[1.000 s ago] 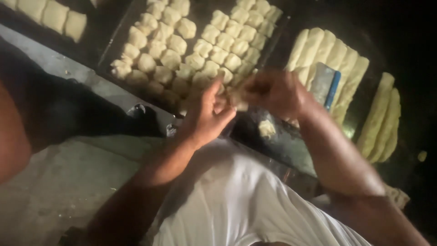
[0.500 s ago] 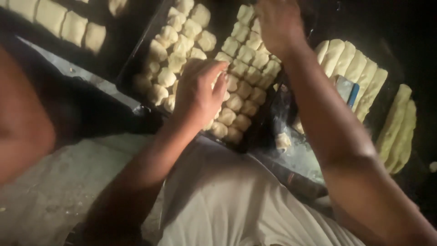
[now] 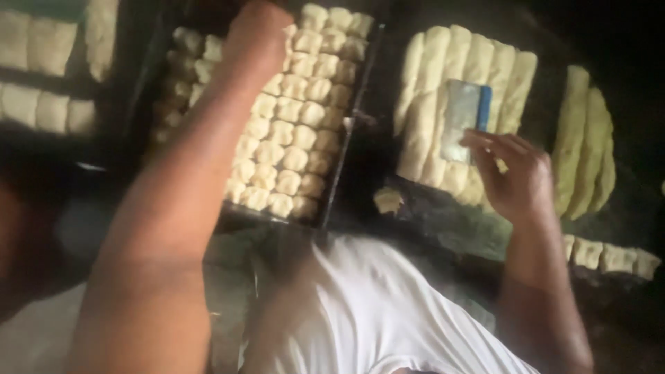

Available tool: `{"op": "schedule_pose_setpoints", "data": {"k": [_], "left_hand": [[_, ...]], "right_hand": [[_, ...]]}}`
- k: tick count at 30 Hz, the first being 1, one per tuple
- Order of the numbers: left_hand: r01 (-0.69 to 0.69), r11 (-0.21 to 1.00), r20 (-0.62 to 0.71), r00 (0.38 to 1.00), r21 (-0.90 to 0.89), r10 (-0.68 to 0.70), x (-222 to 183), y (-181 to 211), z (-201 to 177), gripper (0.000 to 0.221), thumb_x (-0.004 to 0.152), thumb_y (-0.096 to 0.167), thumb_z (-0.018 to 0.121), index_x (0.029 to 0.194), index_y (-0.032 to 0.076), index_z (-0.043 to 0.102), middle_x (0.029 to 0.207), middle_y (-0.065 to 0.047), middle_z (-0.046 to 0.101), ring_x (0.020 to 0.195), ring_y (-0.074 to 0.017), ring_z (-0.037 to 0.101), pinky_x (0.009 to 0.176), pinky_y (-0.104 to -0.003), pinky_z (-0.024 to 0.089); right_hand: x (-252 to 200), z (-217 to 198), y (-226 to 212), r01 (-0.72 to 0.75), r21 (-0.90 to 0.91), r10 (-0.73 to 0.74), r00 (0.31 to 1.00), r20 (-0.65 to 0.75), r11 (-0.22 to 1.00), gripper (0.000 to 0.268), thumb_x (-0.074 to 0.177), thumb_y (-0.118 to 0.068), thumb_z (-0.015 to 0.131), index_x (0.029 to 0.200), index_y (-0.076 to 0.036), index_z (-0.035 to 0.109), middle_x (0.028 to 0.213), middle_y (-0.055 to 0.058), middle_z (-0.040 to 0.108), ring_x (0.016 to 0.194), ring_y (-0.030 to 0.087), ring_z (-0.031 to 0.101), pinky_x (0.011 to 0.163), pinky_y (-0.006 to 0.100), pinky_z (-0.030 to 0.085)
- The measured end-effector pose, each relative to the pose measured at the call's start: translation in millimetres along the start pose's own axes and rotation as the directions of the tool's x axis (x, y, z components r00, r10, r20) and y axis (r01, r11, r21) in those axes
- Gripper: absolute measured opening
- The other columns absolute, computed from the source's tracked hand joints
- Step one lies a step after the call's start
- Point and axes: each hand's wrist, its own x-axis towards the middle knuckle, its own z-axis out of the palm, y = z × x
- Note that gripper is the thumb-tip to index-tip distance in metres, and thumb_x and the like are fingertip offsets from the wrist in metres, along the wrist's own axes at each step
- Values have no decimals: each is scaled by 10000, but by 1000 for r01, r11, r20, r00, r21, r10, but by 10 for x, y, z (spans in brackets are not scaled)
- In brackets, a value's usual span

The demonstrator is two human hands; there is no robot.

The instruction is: Shaping dough into small rolls and placing them into metal baking trays.

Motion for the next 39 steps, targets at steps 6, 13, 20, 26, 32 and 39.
{"op": "schedule_pose_setpoints", "data": {"k": [6,13,20,26,32,39], "left_hand": [[-166,983,-131,979,-72,156,11,-22,-14,135,889,-11,713,978,57,788,988,-206,729,933,-433,687,829,-511,554],[-84,996,-64,995,-39,81,-46,98,13,146,947,44,716,1073,47,789,1057,-233,727,987,-438,678,867,-495,548],[7,993,196,980,121,-31,57,-450,691,374,1076,45,445,1400,-13,622,1320,-293,640,1174,-449,615,953,-527,479],[103,994,5,995,-37,-103,-400,1161,-120,380,1112,124,528,1426,-76,447,1391,-307,510,1243,-432,513,1015,-494,433],[21,888,7,1000,-460,-20,-1369,2875,-248,96,1054,-20,645,1121,29,693,1159,-85,715,1198,-199,683,1087,-326,537],[693,105,677,720,-714,-152,-2153,2957,401,241,955,67,664,1192,25,652,1098,-31,723,966,-91,685,853,-272,573]], "right_hand": [[-1094,-593,488,-460,-64,457,888,-56,886,177,1126,-200,665,1233,-108,772,1205,99,767,914,176,746,728,325,598],[-2085,-997,993,-493,-115,477,867,-143,862,135,1192,-96,644,1282,-61,740,1204,129,748,1058,217,744,828,323,592],[-2458,-1202,1436,-588,-69,572,804,-160,806,230,1084,0,609,1255,-75,743,1172,117,767,1001,247,752,777,374,602],[-2438,-769,1430,-397,-401,403,912,-74,825,185,901,-222,749,1081,-184,758,1112,55,771,946,246,760,810,370,625],[-2222,-627,911,-738,-58,738,660,140,672,232,838,-123,824,992,-51,666,997,119,737,953,253,697,821,368,572],[-1240,256,38,-570,763,335,814,474,305,209,956,-7,665,1164,-14,680,1122,70,727,1019,148,695,879,298,591]]}}
